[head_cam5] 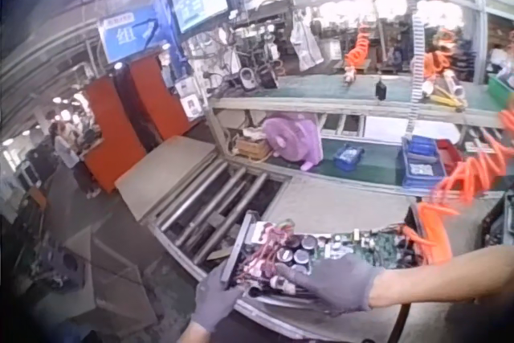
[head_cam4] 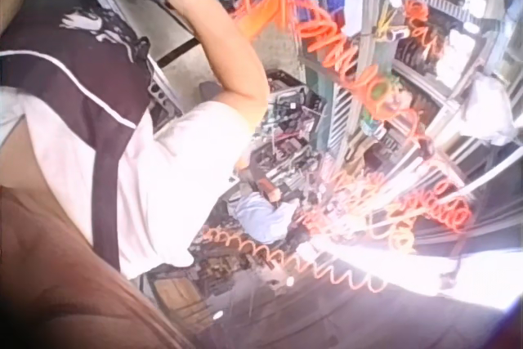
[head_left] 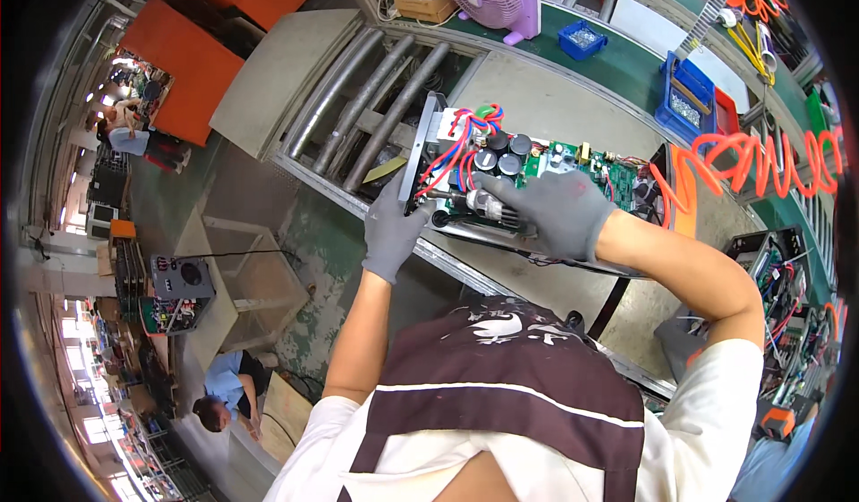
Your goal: The person assembles an electronic device by placing a circuit board into a metal chassis and securing it with a red electric screwdriver. They then attach an orange plastic cover to the unit, tightening screws to complete the assembly.
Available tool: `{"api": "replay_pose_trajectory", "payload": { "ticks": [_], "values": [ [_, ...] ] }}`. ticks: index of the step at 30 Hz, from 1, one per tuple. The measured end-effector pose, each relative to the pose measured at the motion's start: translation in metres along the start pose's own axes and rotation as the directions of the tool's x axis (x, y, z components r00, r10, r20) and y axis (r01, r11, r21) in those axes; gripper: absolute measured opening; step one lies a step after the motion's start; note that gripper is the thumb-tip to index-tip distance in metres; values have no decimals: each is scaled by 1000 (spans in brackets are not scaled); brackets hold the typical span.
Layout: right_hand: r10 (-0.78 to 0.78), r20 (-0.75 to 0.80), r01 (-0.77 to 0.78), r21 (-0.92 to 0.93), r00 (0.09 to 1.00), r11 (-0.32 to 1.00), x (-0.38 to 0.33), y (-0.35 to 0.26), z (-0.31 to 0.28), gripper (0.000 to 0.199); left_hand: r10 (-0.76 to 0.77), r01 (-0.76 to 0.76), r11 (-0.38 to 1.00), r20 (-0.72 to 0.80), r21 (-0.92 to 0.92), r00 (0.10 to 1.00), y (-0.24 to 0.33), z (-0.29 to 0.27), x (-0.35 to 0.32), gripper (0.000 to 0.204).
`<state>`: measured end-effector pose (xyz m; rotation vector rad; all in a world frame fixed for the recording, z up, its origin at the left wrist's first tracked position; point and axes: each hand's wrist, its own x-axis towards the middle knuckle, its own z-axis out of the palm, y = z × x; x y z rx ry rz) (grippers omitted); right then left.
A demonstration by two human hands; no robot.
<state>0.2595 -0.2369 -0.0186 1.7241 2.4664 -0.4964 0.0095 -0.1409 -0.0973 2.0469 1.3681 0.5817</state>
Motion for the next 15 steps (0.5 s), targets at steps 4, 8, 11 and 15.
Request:
{"api": "replay_pose_trajectory", "payload": {
  "ticks": [4, 8, 11, 15],
  "values": [
    [-44, 28, 43, 39, 999, 998, -4, -1, 3, 95, 56, -56, 998, -2, -35, 998, -3, -1, 2, 63],
    [-27, -4, 27, 32, 1000, 999, 0, -3, 9, 94, 115, -117, 987, -32, -109, 993, -4, -1, 1, 61],
    [-43, 23, 42, 58, 999, 997, 1, -3, 4, 97, 76, -77, 989, -11, -124, 997, -6, -2, 0, 69],
    [-70, -27, 70, 25, 997, 997, 3, -3, 11, 96, 27, -32, 960, -20, -277, 999, -10, 5, -2, 86]
  ]
}}
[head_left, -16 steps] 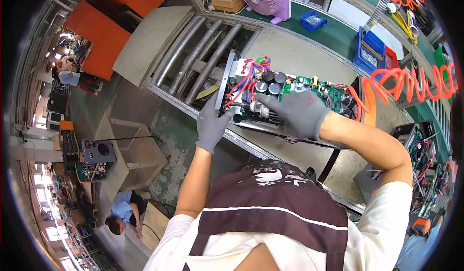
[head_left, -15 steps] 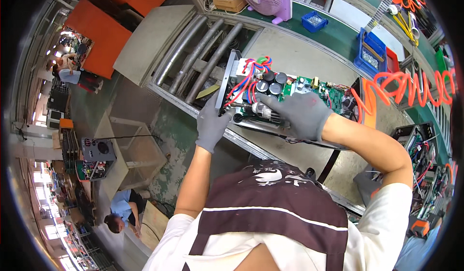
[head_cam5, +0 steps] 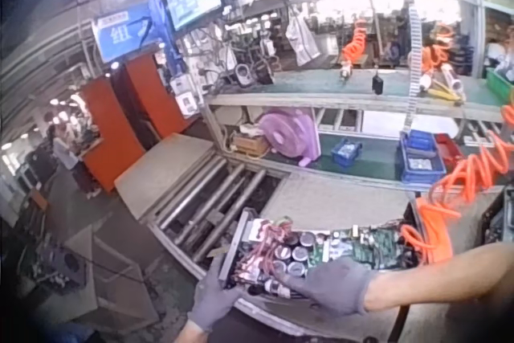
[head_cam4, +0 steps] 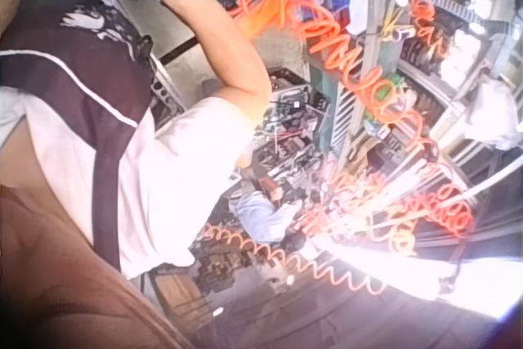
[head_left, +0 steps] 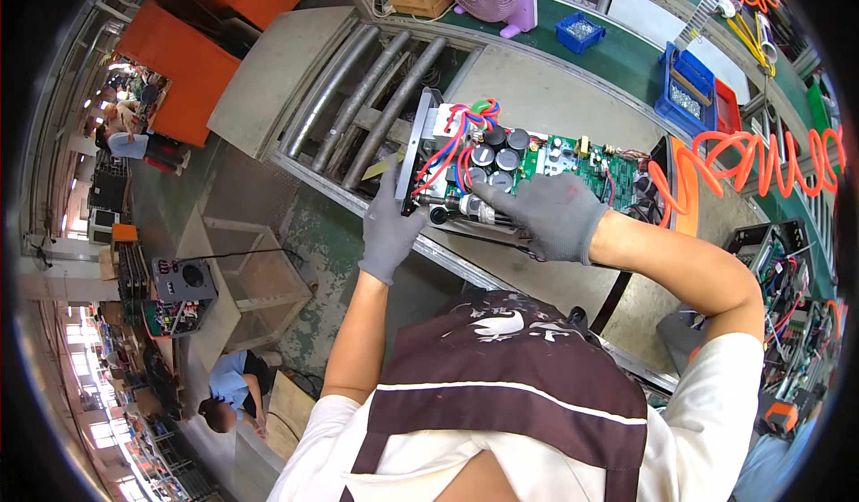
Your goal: The person assembles an electronic device by placing a circuit board into a metal chassis and securing it with a red electric screwdriver. They then attach an orange plastic cover to the unit, tightening screws to complete the assembly.
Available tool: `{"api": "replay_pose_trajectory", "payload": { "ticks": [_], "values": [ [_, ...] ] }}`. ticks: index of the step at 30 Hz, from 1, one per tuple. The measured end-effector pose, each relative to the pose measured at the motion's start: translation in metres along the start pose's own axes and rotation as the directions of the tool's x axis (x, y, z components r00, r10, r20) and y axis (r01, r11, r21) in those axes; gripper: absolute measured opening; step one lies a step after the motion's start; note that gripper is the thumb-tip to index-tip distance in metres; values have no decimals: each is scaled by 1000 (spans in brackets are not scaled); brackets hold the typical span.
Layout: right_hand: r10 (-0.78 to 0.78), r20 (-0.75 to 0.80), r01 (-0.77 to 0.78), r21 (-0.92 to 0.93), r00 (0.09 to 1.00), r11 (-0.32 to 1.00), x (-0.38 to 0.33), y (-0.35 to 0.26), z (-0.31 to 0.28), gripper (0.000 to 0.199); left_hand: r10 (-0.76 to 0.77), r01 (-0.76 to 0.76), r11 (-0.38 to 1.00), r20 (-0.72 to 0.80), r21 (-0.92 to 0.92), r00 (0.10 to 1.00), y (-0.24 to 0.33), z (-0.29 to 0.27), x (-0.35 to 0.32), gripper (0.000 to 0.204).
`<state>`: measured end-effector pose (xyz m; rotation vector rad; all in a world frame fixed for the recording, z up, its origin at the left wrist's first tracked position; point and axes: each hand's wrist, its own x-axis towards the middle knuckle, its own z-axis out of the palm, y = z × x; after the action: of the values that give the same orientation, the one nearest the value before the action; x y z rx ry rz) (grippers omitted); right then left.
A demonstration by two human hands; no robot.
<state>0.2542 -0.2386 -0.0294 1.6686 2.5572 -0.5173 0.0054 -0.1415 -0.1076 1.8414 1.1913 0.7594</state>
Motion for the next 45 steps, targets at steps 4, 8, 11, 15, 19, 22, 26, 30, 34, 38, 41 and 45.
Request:
{"api": "replay_pose_trajectory", "payload": {
  "ticks": [4, 8, 11, 15, 19, 22, 26, 30, 34, 38, 41, 45],
  "values": [
    [2, -11, -2, -16, 1000, 1000, -2, -1, 0, 93, -13, 8, 991, 39, 130, 999, 17, -2, -1, 94],
    [-7, -70, 3, -52, 998, 999, 1, 0, 9, 92, 124, -127, 983, 28, 133, 992, 1, 1, 2, 91],
    [-17, -7, 16, -55, 1000, 998, 4, -5, 1, 85, 98, -104, 989, 59, 105, 993, -3, -5, 1, 91],
    [11, -12, -12, -26, 1000, 1000, -6, -1, -1, 83, 99, -120, 983, 151, 137, 984, 2, -15, 5, 92],
    [156, 135, -172, 115, 978, 978, -34, -3, -30, 82, 202, -259, 856, 171, 448, 964, 51, -27, 4, 83],
    [268, 118, -287, 209, 956, 935, -69, -4, -61, 84, 303, -425, 684, 300, 593, 905, 62, -26, 21, 55],
    [422, -115, -288, 569, 899, 770, -118, 16, -65, 84, 260, -454, 632, 380, 628, 888, 46, -32, 34, 36],
    [679, -211, -127, 902, 703, 412, -173, 52, -59, 90, 266, -462, 685, 397, 563, 879, 43, -24, 42, 40],
    [873, -193, 203, 973, 449, 111, -239, 117, -61, 73, 118, -348, 766, 413, 541, 903, 59, -23, 42, 39],
    [963, -198, 87, 979, 181, 185, -280, 227, -95, 56, 376, -439, 545, 259, 714, 890, 8, -17, 36, 31],
    [957, -286, -102, 955, -54, 280, -297, 333, -112, 41, 253, -386, 594, 291, 706, 923, 23, -14, 35, 31],
    [932, -357, -423, 855, -58, 301, -363, 505, -122, 13, 194, -305, 704, 239, 641, 951, 33, -9, 31, 28]
  ]
}}
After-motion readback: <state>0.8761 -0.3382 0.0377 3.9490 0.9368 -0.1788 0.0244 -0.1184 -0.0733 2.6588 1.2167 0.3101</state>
